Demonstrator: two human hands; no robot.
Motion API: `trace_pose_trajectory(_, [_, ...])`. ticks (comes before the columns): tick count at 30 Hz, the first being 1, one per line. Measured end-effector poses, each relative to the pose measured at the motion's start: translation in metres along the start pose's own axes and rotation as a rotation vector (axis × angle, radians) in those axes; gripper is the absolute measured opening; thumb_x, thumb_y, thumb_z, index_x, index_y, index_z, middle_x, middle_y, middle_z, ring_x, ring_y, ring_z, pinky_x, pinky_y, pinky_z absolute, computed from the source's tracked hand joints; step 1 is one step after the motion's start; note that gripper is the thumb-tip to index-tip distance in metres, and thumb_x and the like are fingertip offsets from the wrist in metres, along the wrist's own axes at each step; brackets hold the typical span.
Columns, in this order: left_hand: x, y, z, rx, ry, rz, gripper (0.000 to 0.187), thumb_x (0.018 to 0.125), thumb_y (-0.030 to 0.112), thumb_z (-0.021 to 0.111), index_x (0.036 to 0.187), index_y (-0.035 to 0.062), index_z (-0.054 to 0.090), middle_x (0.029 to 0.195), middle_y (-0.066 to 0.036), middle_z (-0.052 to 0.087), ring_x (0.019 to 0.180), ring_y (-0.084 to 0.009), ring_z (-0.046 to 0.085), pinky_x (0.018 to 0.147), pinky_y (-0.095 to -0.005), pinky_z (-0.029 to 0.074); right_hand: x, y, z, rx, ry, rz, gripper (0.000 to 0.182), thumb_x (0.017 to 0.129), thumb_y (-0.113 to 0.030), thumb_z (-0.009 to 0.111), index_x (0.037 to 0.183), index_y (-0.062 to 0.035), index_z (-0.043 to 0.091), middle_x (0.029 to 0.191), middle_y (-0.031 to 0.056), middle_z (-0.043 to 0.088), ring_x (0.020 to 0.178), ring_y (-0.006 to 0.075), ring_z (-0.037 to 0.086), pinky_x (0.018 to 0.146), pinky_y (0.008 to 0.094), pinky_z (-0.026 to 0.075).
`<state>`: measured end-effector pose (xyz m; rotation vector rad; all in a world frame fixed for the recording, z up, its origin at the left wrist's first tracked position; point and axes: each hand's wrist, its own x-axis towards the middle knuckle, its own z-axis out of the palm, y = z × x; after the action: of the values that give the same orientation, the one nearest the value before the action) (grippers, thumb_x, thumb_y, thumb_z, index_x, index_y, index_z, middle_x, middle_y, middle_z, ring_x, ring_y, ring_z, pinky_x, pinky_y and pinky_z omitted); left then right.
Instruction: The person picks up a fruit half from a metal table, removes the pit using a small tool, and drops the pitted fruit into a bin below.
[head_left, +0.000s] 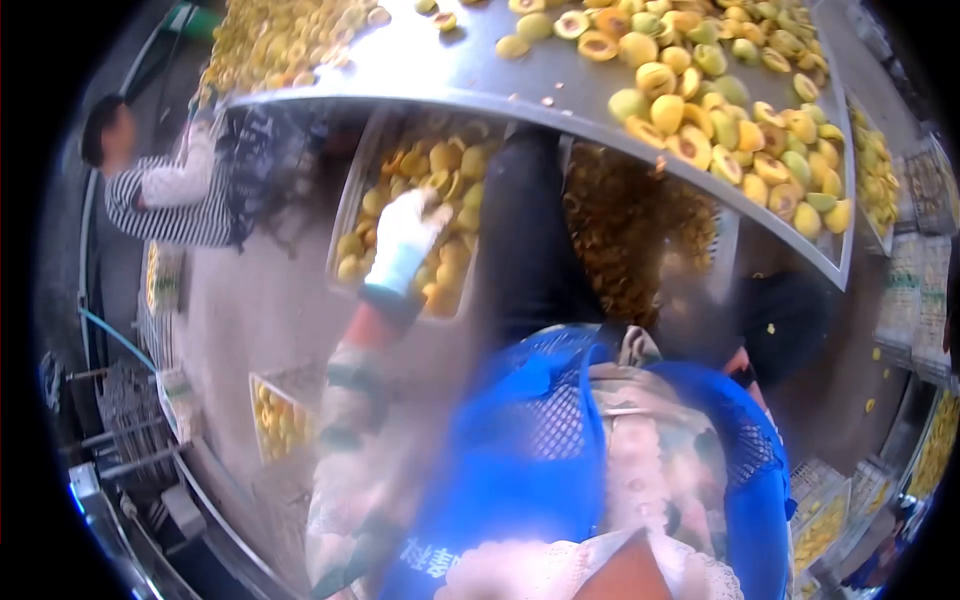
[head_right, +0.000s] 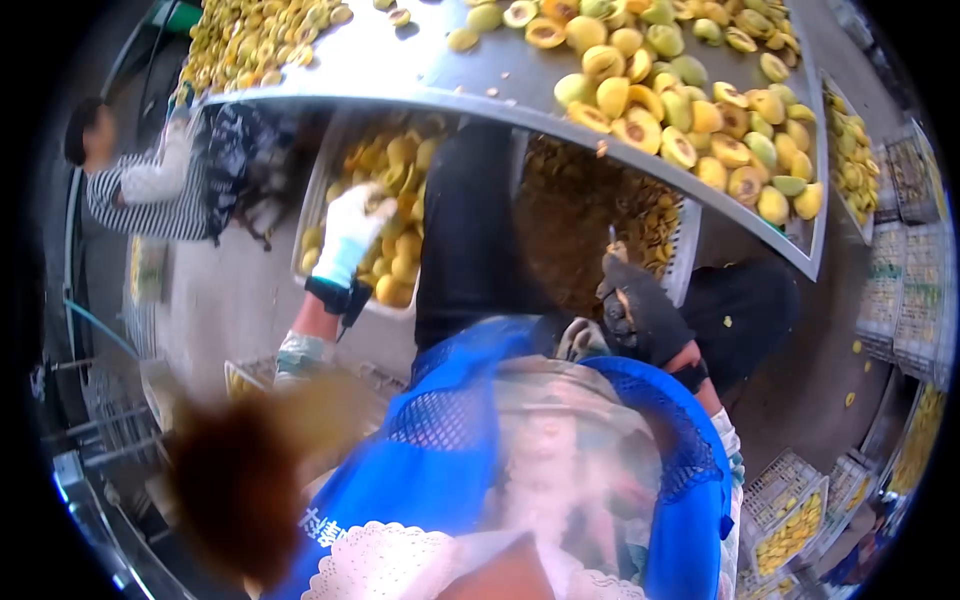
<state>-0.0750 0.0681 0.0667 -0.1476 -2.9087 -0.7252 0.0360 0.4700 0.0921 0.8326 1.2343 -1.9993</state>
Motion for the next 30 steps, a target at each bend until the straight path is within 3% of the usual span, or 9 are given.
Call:
trace_pose_trajectory(2, [0.04,0.056,-0.018,0.03,0.161,0.182,0.042,0.081,0.034,0.072,0.108,0.0018,0.067,0.104,-0.018,0.068,0.097,-0.0351,0.064,0.085,-0.0405,0.051,0.0,0.011,0.0,0.057,-0.012,-0.007,0.037,0.094,-0.045,0.061,0.075,-0.0135,0.056,0.046,-0.0031,0.045,0.031,0.0096,0.038,0.03,0.024,0.026])
trace_pose_trajectory(4, [0.093,0.077,-0.004,-0.026,0.221,0.284,0.041,0.082,0.033,0.071,0.108,0.002,0.066,0.104,-0.018,0.068,0.098,-0.0359,0.064,0.086,-0.0417,0.051,0.002,0.014,-0.004,-0.094,0.051,-0.115,0.035,0.095,-0.042,0.061,0.074,-0.0146,0.055,0.047,-0.0037,0.045,0.032,0.0087,0.039,0.03,0.0227,0.028])
trace_pose_trajectory(6, [0.139,0.098,0.009,0.0,0.093,0.28,0.055,0.086,0.034,0.07,0.129,0.0022,0.057,0.121,-0.018,0.064,0.11,-0.0314,0.062,0.096,-0.0384,0.048,-0.011,0.001,0.005,0.001,0.001,-0.015,0.034,0.095,-0.041,0.061,0.075,-0.015,0.055,0.047,-0.0041,0.045,0.033,0.0085,0.04,0.031,0.0224,0.029])
trace_pose_trajectory(9, [0.194,0.111,0.034,-0.063,0.106,0.335,0.053,0.086,0.035,0.065,0.13,0.008,0.054,0.121,-0.02,0.062,0.113,-0.0376,0.057,0.095,-0.0449,0.046,-0.01,0.003,0.001,0.071,0.05,-0.004,0.032,0.096,-0.04,0.061,0.076,-0.0155,0.054,0.048,-0.0046,0.045,0.033,0.0078,0.04,0.031,0.022,0.03])
trace_pose_trajectory(12, [0.245,0.086,0.064,0.201,0.077,0.333,0.058,0.086,0.038,0.065,0.135,0.0118,0.049,0.13,-0.021,0.055,0.122,-0.0384,0.051,0.1,-0.0467,0.044,-0.007,0.001,-0.001,0.14,0.07,0.024,0.029,0.096,-0.037,0.061,0.078,-0.0163,0.053,0.052,-0.0052,0.046,0.037,0.0057,0.041,0.032,0.0205,0.03])
trace_pose_trajectory(17, [0.286,0.089,0.067,0.395,-0.476,0.21,0.052,0.082,0.036,0.068,0.127,0.0141,0.054,0.131,-0.02,0.054,0.122,-0.0377,0.051,0.097,-0.0465,0.045,-0.001,0.004,-0.008,0.123,0.091,-0.006,0.023,0.096,-0.033,0.063,0.081,-0.0174,0.053,0.061,-0.0063,0.048,0.045,0.0029,0.042,0.034,0.0186,0.03])
trace_pose_trajectory(20, [0.298,0.073,0.091,0.447,-0.395,0.292,0.05,0.078,0.036,0.071,0.121,0.0143,0.057,0.123,-0.02,0.06,0.115,-0.0366,0.057,0.095,-0.0454,0.047,-0.011,-0.004,0.003,0.193,0.086,0.038,0.022,0.096,-0.033,0.063,0.083,-0.0181,0.053,0.062,-0.0071,0.047,0.046,0.0023,0.041,0.036,0.018,0.029])
trace_pose_trajectory(24, [0.249,0.123,0.036,0.429,-0.507,0.195,0.048,0.078,0.034,0.069,0.119,0.012,0.059,0.113,-0.02,0.064,0.106,-0.0358,0.061,0.091,-0.0428,0.049,-0.01,-0.002,0.002,0.157,0.033,0.043,0.02,0.096,-0.034,0.062,0.085,-0.0189,0.052,0.064,-0.008,0.046,0.047,0.0017,0.041,0.037,0.017,0.028])
trace_pose_trajectory(30, [0.251,0.092,0.058,0.03,-0.543,-0.146,0.045,0.078,0.033,0.068,0.116,0.0104,0.061,0.11,-0.02,0.066,0.104,-0.0355,0.063,0.09,-0.0422,0.05,-0.019,-0.001,0.006,0.115,0.02,-0.102,0.023,0.096,-0.036,0.061,0.087,-0.0183,0.051,0.064,-0.007,0.046,0.044,0.002,0.039,0.036,0.0181,0.029])
